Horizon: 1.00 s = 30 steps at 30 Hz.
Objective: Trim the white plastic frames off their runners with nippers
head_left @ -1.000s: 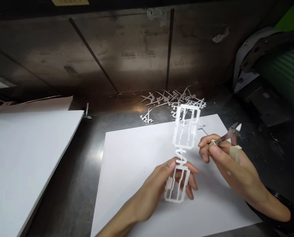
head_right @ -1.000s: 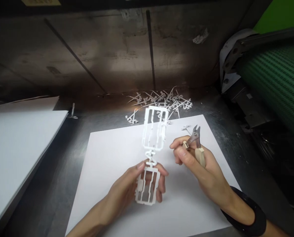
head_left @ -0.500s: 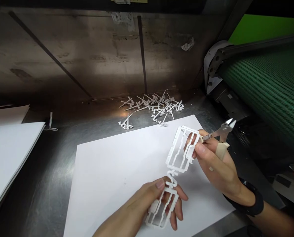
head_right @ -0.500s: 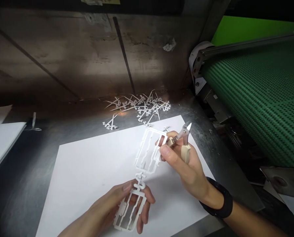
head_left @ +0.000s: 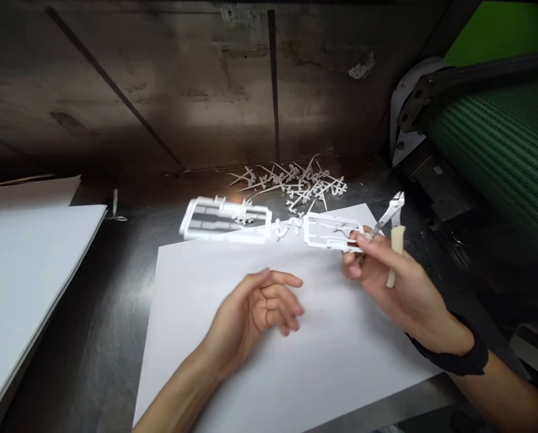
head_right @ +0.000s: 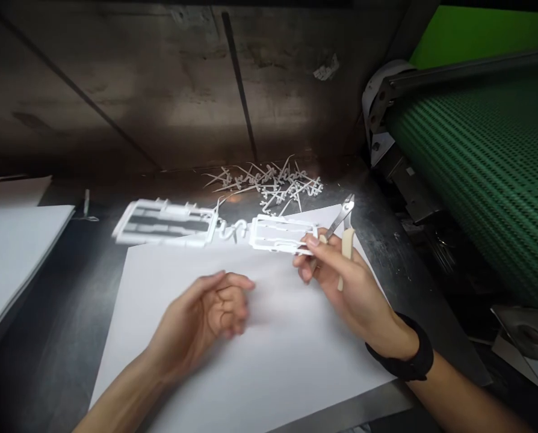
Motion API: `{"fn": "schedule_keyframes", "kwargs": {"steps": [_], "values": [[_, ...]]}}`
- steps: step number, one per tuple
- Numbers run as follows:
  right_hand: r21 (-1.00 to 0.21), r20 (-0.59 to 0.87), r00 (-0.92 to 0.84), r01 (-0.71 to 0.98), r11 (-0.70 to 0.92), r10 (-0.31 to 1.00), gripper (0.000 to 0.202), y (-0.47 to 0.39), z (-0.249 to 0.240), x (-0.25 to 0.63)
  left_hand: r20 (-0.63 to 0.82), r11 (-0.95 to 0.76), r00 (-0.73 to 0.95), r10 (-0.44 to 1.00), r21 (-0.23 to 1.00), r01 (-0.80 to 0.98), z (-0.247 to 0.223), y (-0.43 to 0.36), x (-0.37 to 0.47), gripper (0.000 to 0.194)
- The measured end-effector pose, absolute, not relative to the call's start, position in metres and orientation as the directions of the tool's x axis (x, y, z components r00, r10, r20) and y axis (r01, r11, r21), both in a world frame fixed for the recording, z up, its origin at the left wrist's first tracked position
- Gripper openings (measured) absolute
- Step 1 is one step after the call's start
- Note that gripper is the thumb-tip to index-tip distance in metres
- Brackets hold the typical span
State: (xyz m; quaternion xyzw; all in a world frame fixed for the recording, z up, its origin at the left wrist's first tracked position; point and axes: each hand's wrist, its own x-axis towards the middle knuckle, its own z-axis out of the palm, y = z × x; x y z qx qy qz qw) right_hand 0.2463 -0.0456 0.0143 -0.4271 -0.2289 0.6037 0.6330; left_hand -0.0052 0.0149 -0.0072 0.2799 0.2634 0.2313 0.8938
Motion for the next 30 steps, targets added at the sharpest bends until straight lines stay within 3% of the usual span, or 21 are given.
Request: {"fn": "schedule_keyframes", "kwargs": {"steps": [2,4,9,14,21,30], "values": [[-0.834,-0.249,0.070,-0.522,-0.178,0.966,0.016,-0.050,0.007,0.238,-0.315,0.595,0.694,0.647,0.779,-0.200,-0.009,0.008,0.004,0.038],[-0.869,-0.262,-0.008,-0.433,-0.239,0.965,0.019,-0.056,0.001,0.228,-0.224,0.481,0.663,0.714,0.845,-0.232,-0.011,0.000,0.010,0.048],[-0.934,-0.238,-0.137,-0.238,-0.265,0.962,0.025,-0.067,-0.004,0.210,-0.243,0.428,0.483,0.841,0.845,-0.320,-0.005,-0.006,0.011,0.041],[-0.951,-0.178,-0.006,-0.257,-0.173,0.984,0.026,-0.063,-0.010,0.215,-0.292,0.381,0.269,0.918,0.842,-0.383,0.012,0.006,0.005,0.042],[-0.946,-0.182,-0.012,-0.272,-0.179,0.983,0.022,-0.056,-0.004,0.226,-0.328,0.421,0.458,0.826,0.900,-0.113,0.016,-0.002,0.000,0.041],[-0.980,-0.107,-0.049,-0.163,-0.114,0.993,0.028,-0.061,0.001,0.231,-0.291,0.335,0.611,0.736,0.941,0.044,0.027,-0.011,-0.003,0.037]]}}
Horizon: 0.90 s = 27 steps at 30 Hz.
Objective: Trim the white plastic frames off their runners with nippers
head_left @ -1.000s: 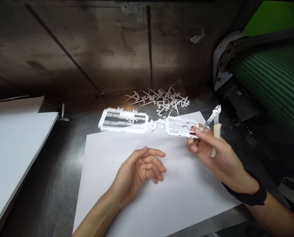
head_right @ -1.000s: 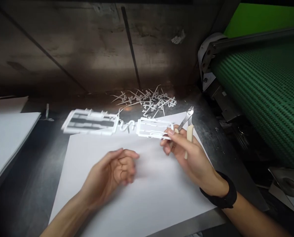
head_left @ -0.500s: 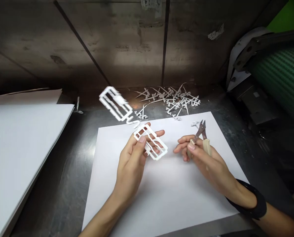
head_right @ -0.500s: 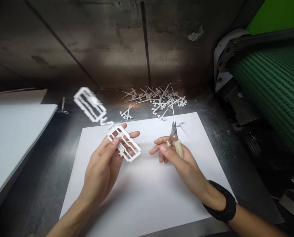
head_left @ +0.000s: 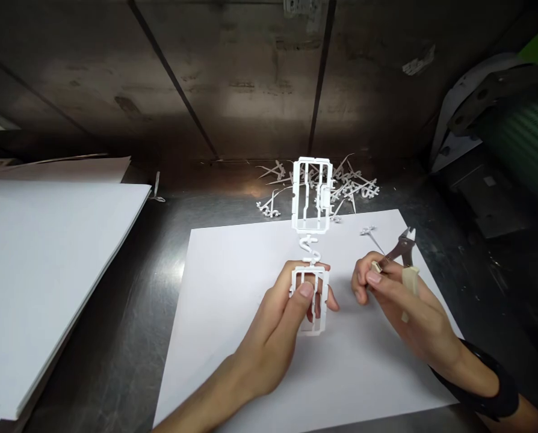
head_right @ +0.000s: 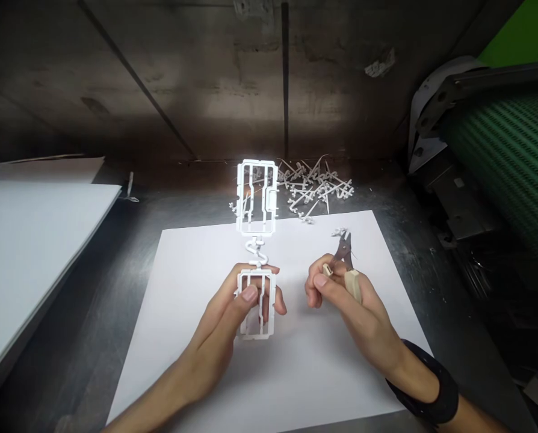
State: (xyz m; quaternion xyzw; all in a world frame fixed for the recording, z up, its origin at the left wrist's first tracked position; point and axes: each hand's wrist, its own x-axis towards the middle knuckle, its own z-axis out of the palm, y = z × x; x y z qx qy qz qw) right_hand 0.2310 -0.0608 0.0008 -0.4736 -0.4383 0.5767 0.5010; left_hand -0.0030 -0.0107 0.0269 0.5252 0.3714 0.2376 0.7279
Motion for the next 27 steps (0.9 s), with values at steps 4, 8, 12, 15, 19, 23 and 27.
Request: {"fn": "schedule_keyframes", "kwargs": {"steps": [4,8,12,15,19,23,27], "values": [[-0.984,-0.116,-0.047,-0.130,-0.122,0.992,0.031,-0.061,0.001,0.231,-0.291,0.336,0.612,0.736,0.941,0.044,0.027,-0.011,-0.003,0.036],[-0.984,-0.146,-0.043,-0.101,-0.150,0.988,0.032,-0.064,0.001,0.230,-0.245,0.290,0.636,0.731,0.956,0.035,0.026,-0.011,-0.004,0.035],[-0.986,-0.143,0.008,-0.093,-0.142,0.990,0.029,-0.067,-0.002,0.225,-0.219,0.229,0.664,0.715,0.971,0.074,0.027,-0.012,-0.005,0.037],[-0.977,-0.099,0.136,-0.201,-0.070,0.986,0.022,-0.066,-0.002,0.222,-0.246,0.212,0.705,0.665,0.968,0.137,0.026,-0.012,-0.007,0.044],[-0.931,0.010,0.298,-0.345,0.117,0.954,0.022,-0.063,0.009,0.224,-0.298,0.166,0.780,0.550,0.954,0.248,0.025,-0.010,-0.009,0.049],[-0.915,0.050,0.398,-0.349,0.202,0.916,0.018,-0.063,0.023,0.229,-0.295,0.109,0.823,0.485,0.954,0.278,0.023,-0.008,-0.009,0.051],[-0.937,0.103,0.397,-0.269,0.223,0.912,0.021,-0.065,0.029,0.231,-0.367,0.149,0.812,0.453,0.930,0.337,0.022,-0.009,-0.011,0.052]]}}
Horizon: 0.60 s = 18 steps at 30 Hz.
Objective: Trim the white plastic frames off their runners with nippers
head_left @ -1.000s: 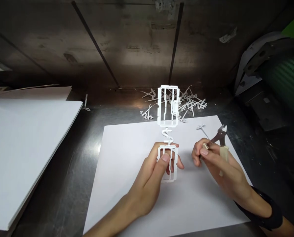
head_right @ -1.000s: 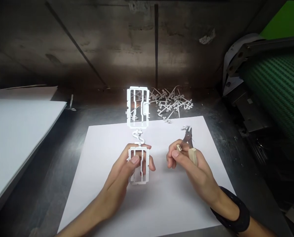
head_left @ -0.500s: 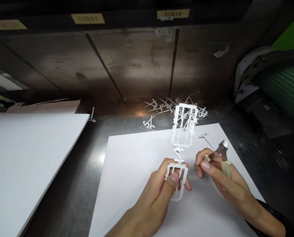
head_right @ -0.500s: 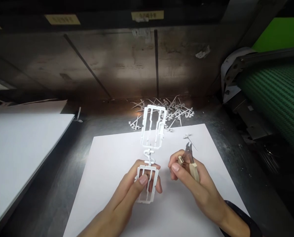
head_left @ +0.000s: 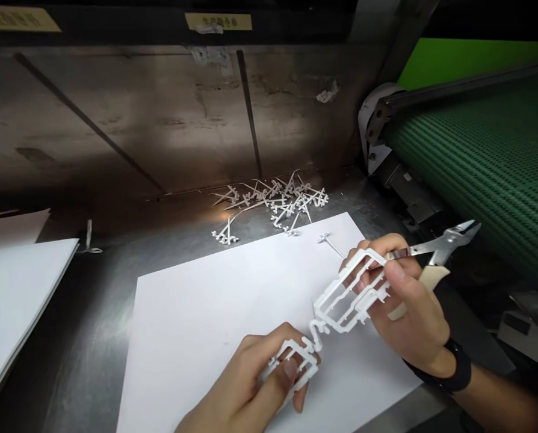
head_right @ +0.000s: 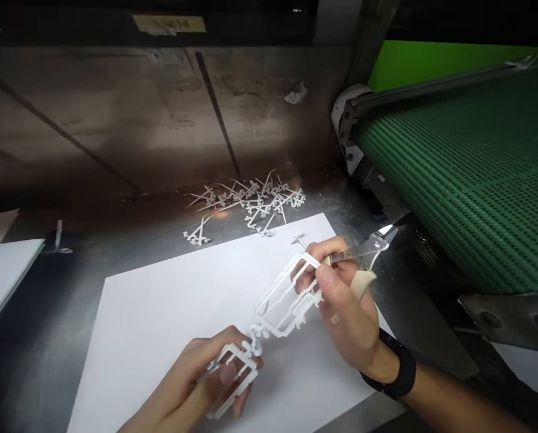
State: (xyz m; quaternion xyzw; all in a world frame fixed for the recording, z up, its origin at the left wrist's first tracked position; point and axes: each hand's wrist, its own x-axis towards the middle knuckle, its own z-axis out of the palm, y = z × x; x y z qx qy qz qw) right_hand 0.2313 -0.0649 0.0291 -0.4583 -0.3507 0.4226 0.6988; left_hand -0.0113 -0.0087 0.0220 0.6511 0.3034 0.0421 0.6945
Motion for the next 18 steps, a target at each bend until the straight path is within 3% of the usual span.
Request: {"fn": "schedule_keyframes", "kwargs": {"steps": [4,10,18], "values": [[-0.953,0.062,0.383,-0.251,0.168,0.922,0.019,-0.0651,0.0309,0.2332,-0.399,0.185,0.800,0.448,0.917,0.353,0.0225,-0.0093,-0.0133,0.049],[-0.974,0.086,0.375,-0.165,0.157,0.923,0.012,-0.0622,0.0262,0.2385,-0.357,0.026,0.781,0.512,0.916,0.401,0.0240,-0.0075,-0.0120,0.048],[-0.983,0.096,0.376,-0.113,0.148,0.922,0.019,-0.0599,0.0270,0.2393,-0.385,-0.003,0.812,0.438,0.903,0.430,0.0223,-0.0060,-0.0138,0.048]]}}
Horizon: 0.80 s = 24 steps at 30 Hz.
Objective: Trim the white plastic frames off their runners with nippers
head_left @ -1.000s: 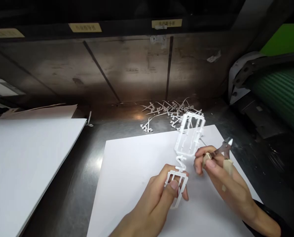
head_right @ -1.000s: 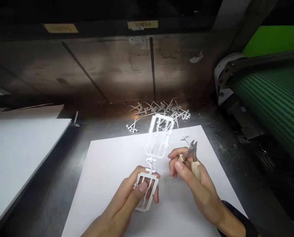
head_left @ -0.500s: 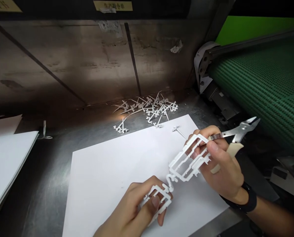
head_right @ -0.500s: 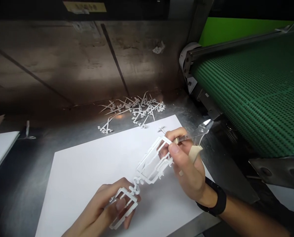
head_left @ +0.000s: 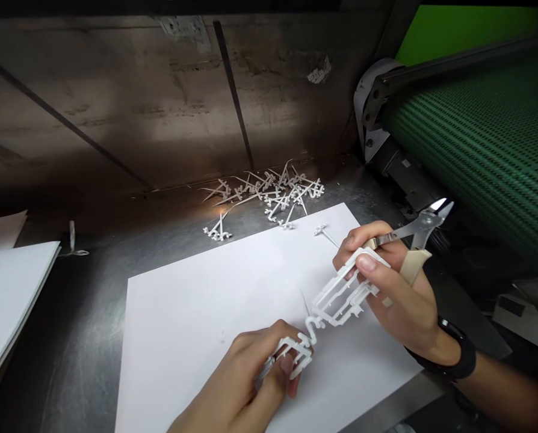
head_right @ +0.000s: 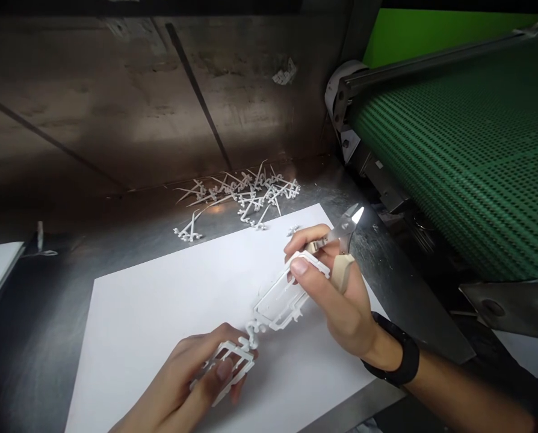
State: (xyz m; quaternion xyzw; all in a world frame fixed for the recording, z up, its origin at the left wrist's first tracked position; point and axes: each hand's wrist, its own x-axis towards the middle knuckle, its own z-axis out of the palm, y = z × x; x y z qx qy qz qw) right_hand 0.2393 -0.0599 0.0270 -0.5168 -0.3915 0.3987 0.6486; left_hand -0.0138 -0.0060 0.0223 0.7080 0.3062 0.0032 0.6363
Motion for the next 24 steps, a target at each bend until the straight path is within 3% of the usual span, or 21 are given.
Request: {"fn": "schedule_keyframes", "kwargs": {"steps": [6,11,14,17,19,21,24], "values": [[-0.990,0.071,0.420,-0.079,0.114,0.905,0.033,-0.057,0.030,0.239,-0.352,-0.076,0.856,0.379,0.910,0.408,0.017,0.000,-0.016,0.040],[-0.981,0.104,0.381,-0.110,0.157,0.919,0.017,-0.057,0.026,0.243,-0.234,-0.115,0.878,0.417,0.945,0.306,0.015,0.002,-0.010,0.038],[-0.946,0.087,0.448,-0.243,0.215,0.890,0.022,-0.052,0.028,0.247,-0.252,0.019,0.850,0.463,0.961,0.274,0.019,0.000,-0.007,0.040],[-0.871,-0.014,0.520,-0.426,0.246,0.854,0.025,-0.042,0.028,0.254,-0.308,0.328,0.783,0.541,0.934,0.141,0.021,-0.001,-0.007,0.042],[-0.800,-0.184,0.483,-0.580,0.155,0.856,0.016,-0.035,0.026,0.258,-0.308,0.489,0.748,0.588,0.872,-0.025,0.020,-0.001,-0.007,0.040],[-0.686,-0.379,0.335,-0.728,-0.018,0.863,0.009,-0.030,0.021,0.260,-0.267,0.575,0.751,0.604,0.798,-0.179,0.019,-0.001,-0.007,0.038],[-0.559,-0.523,0.062,-0.777,-0.288,0.850,0.022,-0.030,0.015,0.261,-0.235,0.657,0.769,0.595,0.693,-0.297,0.019,0.000,-0.004,0.041]]}}
